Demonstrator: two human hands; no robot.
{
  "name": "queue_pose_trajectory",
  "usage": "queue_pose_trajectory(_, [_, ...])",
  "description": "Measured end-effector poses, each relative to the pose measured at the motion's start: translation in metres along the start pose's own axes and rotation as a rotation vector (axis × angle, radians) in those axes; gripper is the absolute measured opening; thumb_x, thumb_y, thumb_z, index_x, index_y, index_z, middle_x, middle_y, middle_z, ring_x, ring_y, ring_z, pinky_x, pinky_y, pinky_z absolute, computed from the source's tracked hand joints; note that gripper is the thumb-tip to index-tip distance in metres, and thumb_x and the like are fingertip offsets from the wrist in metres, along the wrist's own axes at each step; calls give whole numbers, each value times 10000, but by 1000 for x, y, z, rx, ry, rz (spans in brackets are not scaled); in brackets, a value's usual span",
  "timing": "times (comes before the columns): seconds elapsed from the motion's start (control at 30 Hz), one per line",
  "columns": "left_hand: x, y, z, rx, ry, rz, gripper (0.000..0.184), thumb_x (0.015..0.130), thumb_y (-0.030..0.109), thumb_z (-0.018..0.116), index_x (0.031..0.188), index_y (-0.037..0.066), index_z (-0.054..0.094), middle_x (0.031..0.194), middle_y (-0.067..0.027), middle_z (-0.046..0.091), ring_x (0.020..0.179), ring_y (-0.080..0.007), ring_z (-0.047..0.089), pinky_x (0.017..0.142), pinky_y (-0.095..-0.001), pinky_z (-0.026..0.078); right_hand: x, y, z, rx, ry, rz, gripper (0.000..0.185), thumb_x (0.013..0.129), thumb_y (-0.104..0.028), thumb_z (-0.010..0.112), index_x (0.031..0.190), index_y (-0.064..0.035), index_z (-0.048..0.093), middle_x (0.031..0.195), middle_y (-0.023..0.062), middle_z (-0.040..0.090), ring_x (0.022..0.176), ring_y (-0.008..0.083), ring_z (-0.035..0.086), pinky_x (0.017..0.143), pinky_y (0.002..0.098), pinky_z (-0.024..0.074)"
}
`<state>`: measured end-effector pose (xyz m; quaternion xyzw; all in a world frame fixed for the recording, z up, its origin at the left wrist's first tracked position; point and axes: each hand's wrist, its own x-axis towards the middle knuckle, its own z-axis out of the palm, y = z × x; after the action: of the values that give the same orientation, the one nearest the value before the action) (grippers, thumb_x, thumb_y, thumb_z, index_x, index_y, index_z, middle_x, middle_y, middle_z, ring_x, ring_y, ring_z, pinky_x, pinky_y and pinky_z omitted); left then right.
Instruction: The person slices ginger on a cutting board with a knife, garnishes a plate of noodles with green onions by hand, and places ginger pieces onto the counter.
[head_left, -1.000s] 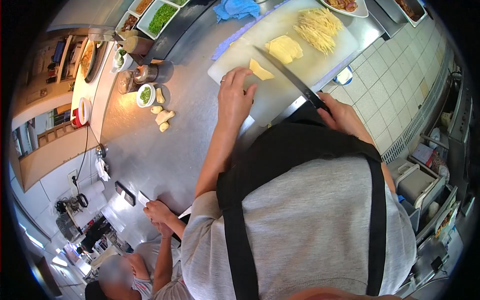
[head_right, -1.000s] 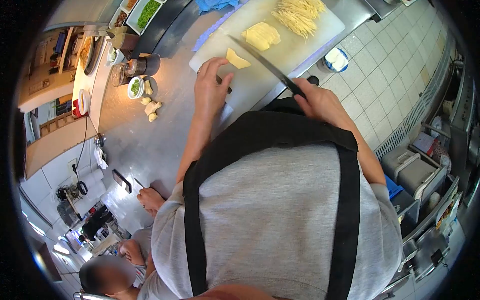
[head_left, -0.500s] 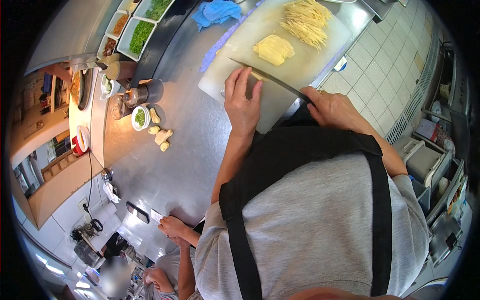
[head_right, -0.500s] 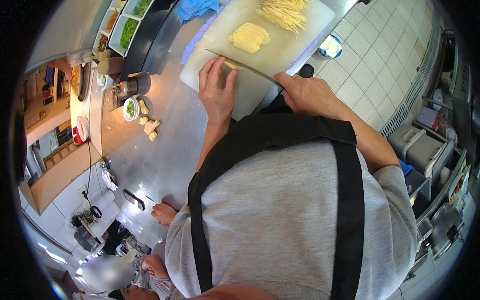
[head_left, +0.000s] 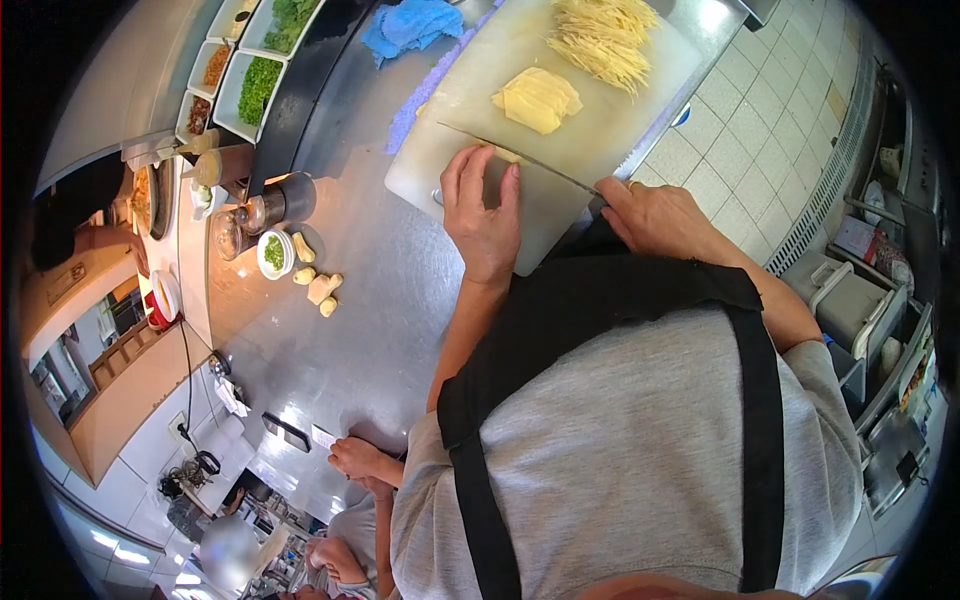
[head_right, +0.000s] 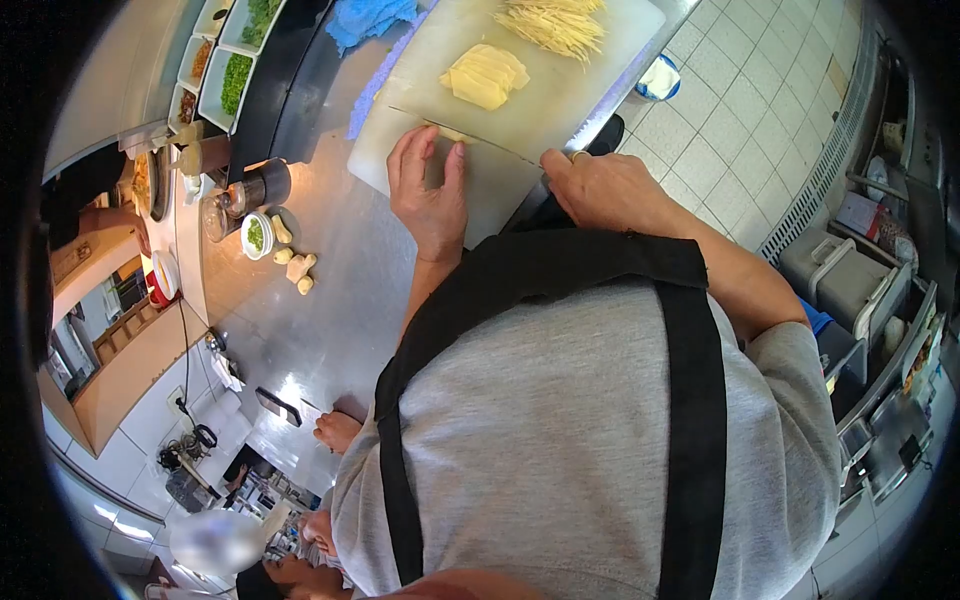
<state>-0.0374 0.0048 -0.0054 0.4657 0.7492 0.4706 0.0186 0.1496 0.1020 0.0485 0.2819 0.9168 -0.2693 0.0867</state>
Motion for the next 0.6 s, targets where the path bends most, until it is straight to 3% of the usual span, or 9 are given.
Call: queue_pose_trajectory(0.6, [-1, 0, -1, -5, -10, -47, 328, 754, 8, 758, 1063, 11, 645, 1111, -147, 606, 1006, -252, 605, 832, -335, 518, -14, 4, -7, 42, 66, -46, 186, 930, -177, 537, 1082, -92, 469, 776, 140, 638, 630, 327, 638, 513, 421, 504])
